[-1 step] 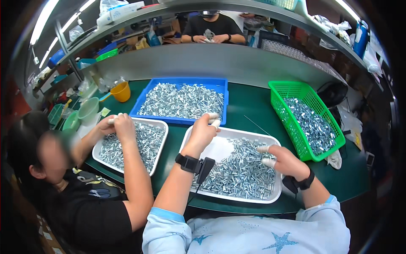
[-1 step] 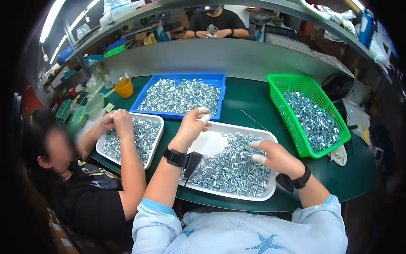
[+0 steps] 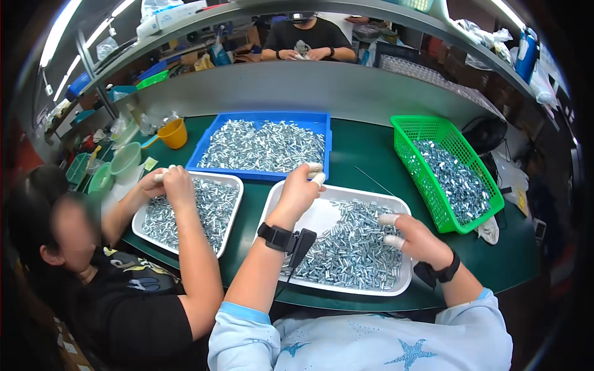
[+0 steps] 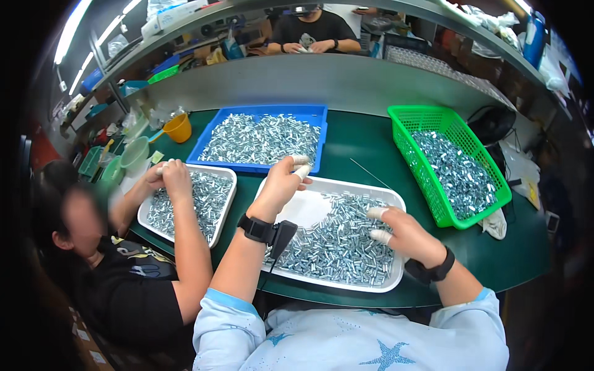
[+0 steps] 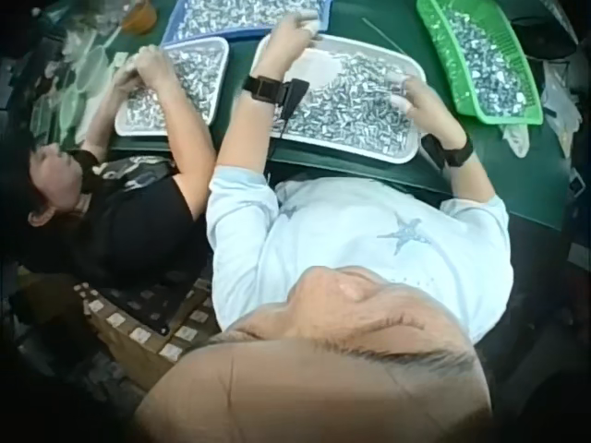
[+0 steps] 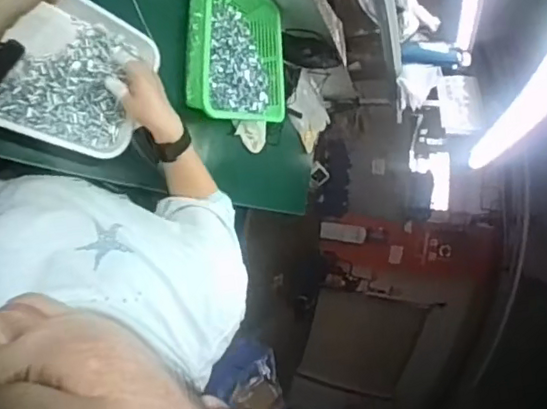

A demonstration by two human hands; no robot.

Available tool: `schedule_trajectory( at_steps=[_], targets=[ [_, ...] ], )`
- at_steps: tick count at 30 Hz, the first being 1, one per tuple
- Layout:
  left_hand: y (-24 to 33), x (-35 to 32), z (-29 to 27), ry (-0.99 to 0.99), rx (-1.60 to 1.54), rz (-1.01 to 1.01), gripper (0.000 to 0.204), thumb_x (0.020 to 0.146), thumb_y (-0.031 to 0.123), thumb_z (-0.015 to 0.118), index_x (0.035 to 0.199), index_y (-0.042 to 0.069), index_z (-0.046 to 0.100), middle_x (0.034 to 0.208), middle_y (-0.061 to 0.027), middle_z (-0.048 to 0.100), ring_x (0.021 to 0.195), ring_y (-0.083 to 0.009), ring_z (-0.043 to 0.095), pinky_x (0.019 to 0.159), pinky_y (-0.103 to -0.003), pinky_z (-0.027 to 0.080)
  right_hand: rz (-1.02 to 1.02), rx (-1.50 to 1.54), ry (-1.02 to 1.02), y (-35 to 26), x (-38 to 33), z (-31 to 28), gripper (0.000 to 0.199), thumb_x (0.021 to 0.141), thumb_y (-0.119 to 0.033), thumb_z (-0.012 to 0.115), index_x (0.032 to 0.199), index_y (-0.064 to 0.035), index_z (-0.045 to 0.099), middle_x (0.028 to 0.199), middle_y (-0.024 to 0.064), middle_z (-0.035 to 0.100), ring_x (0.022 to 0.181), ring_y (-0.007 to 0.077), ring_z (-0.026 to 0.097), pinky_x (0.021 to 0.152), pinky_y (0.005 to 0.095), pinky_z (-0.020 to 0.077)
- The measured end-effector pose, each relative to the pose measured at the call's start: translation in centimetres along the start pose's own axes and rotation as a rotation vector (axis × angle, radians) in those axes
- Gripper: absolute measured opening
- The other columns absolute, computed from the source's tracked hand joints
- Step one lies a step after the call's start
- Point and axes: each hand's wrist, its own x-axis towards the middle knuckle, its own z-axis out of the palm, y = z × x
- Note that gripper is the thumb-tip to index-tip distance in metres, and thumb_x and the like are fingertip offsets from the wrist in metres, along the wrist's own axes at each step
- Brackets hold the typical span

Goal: Sorting small metal hardware components from a tray into the hands for inspection or further processing.

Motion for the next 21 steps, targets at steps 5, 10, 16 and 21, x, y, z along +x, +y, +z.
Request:
schedule_trajectory(
  at_steps=[5,10,16,21],
  targets=[
    [0.3,2.1,2.8,-0.158,-0.109,-0.015,0.032,0.085,0.011,0.055,0.113,-0.004,0.050,0.100,-0.0133,0.059,0.076,-0.0162,0.062,0.063,-0.025,0.050,0.003,-0.131,0.182,-0.1,-4.9,4.3,0.046,0.084,-0.022,0.057,0.122,0.0005,0.047,0.127,0.0156,0.046,0.123,0.0360,0.037,0.102,0.0418,0.0295],
    [0.1,3.0,5.5,-0.140,-0.197,0.004,0.032,0.085,0.010,0.057,0.113,-0.004,0.051,0.099,-0.0129,0.060,0.075,-0.0158,0.062,0.061,-0.025,0.050,0.165,-0.131,0.364,-1.3,-6.0,6.3,0.049,0.087,-0.029,0.052,0.126,-0.0005,0.044,0.132,0.0170,0.041,0.126,0.0341,0.033,0.103,0.0408,0.0258],
    [-1.0,2.2,6.8,-0.037,-0.112,0.283,0.029,0.085,0.010,0.056,0.111,-0.003,0.052,0.097,-0.0108,0.060,0.072,-0.0157,0.062,0.058,-0.025,0.050,0.266,0.120,0.516,-1.0,-5.9,7.3,0.046,0.089,-0.030,0.049,0.125,-0.0005,0.045,0.128,0.0188,0.044,0.122,0.0319,0.038,0.102,0.0392,0.0280],
    [-2.5,1.7,7.0,0.084,0.101,0.493,0.028,0.084,0.012,0.058,0.109,0.000,0.053,0.094,-0.0104,0.061,0.066,-0.0168,0.060,0.059,-0.028,0.048,0.293,0.119,0.513,-1.2,-5.8,7.6,0.046,0.090,-0.030,0.049,0.124,-0.0004,0.046,0.126,0.0182,0.045,0.120,0.0319,0.040,0.102,0.0392,0.0285]
  ],
)
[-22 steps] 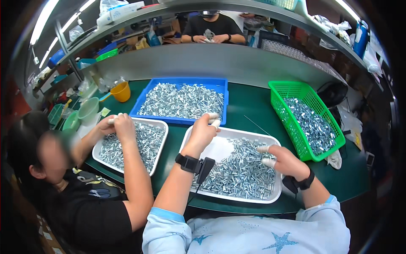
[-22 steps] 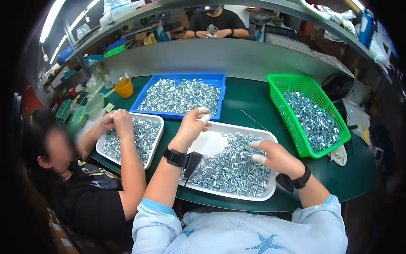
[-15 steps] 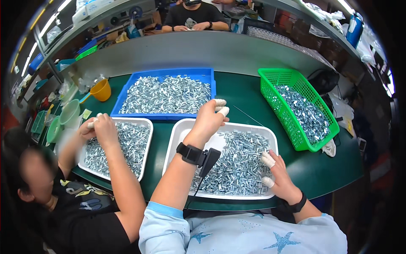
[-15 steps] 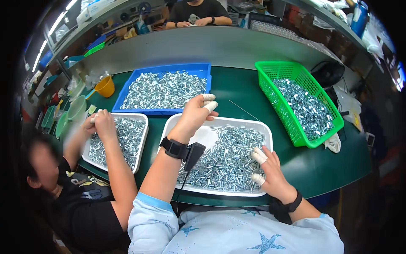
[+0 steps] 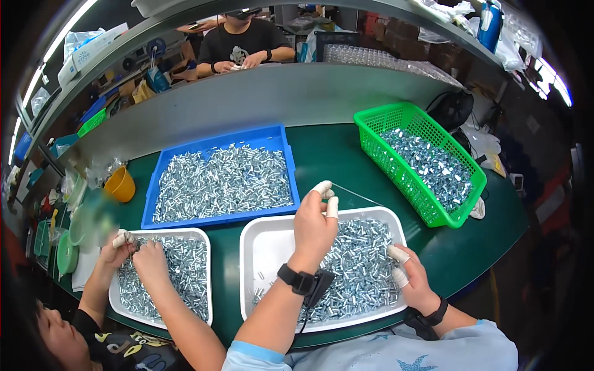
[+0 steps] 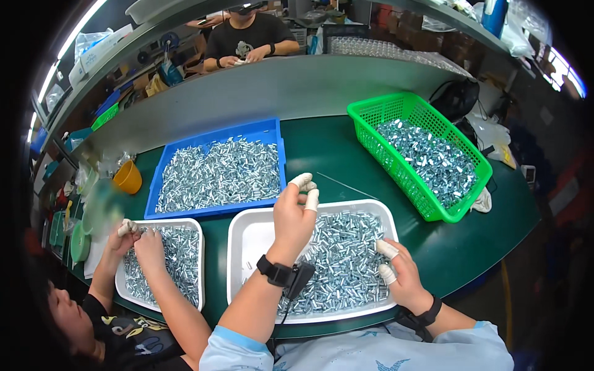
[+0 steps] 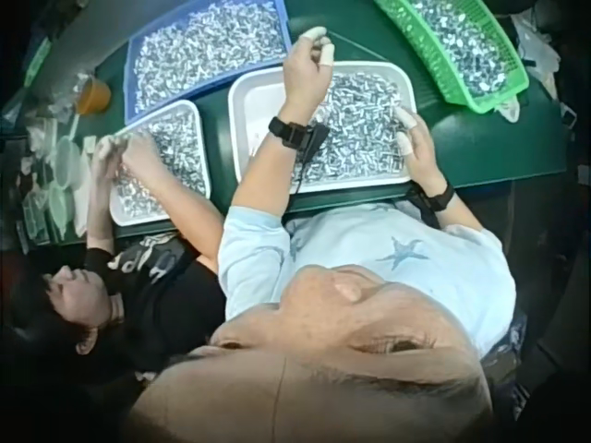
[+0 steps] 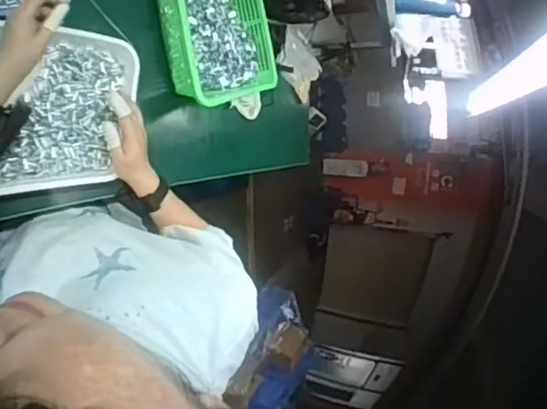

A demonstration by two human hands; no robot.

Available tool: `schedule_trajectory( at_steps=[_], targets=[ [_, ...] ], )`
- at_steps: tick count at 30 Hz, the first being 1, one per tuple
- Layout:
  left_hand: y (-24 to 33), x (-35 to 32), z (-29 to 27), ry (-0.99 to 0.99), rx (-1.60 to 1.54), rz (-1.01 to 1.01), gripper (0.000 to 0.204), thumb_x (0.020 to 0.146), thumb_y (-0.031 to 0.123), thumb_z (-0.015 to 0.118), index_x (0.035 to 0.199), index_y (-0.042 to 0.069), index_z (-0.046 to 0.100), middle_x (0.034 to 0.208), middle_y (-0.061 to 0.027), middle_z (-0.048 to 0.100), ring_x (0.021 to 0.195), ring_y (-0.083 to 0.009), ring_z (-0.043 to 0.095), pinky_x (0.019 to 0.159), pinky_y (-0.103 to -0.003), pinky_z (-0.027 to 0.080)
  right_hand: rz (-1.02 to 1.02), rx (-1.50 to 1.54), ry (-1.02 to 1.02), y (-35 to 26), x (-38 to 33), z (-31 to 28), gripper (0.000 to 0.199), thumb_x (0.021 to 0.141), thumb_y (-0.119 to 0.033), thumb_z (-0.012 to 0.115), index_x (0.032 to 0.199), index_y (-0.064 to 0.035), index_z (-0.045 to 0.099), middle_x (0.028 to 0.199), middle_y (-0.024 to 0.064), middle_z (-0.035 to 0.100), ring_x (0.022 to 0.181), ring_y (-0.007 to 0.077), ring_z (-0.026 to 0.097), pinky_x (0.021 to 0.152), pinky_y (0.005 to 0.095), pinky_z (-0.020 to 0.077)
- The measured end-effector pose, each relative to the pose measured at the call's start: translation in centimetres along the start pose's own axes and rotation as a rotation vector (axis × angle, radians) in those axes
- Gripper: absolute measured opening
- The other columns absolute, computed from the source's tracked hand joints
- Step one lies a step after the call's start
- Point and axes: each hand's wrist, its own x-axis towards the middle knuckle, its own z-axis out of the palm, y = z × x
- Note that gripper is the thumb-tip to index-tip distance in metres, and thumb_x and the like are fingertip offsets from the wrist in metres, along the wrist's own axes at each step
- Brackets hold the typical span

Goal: Sorting small metal hardware components from a tray into the hands for inspection or further processing.

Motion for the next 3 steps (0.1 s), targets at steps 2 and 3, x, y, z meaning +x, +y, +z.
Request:
schedule_trajectory(
  at_steps=[2,3],
  targets=[
    [0.06,-0.03,0.05,-0.027,0.008,-0.015,0.028,0.085,0.014,0.058,0.110,0.001,0.053,0.097,-0.0107,0.061,0.068,-0.0175,0.060,0.060,-0.029,0.049,0.025,0.012,0.006,-0.12,0.42,-0.10,0.046,0.090,-0.030,0.048,0.125,-0.0008,0.046,0.127,0.0181,0.044,0.121,0.0322,0.040,0.102,0.0389,0.0285],
    [0.19,0.06,0.14,-0.042,0.012,-0.024,0.029,0.085,0.014,0.058,0.110,0.001,0.053,0.099,-0.0109,0.061,0.070,-0.0178,0.060,0.061,-0.029,0.049,0.039,0.018,0.008,-0.14,0.75,-0.22,0.045,0.090,-0.030,0.048,0.125,-0.0010,0.046,0.128,0.0181,0.044,0.121,0.0324,0.040,0.102,0.0388,0.0285]
  ],
)
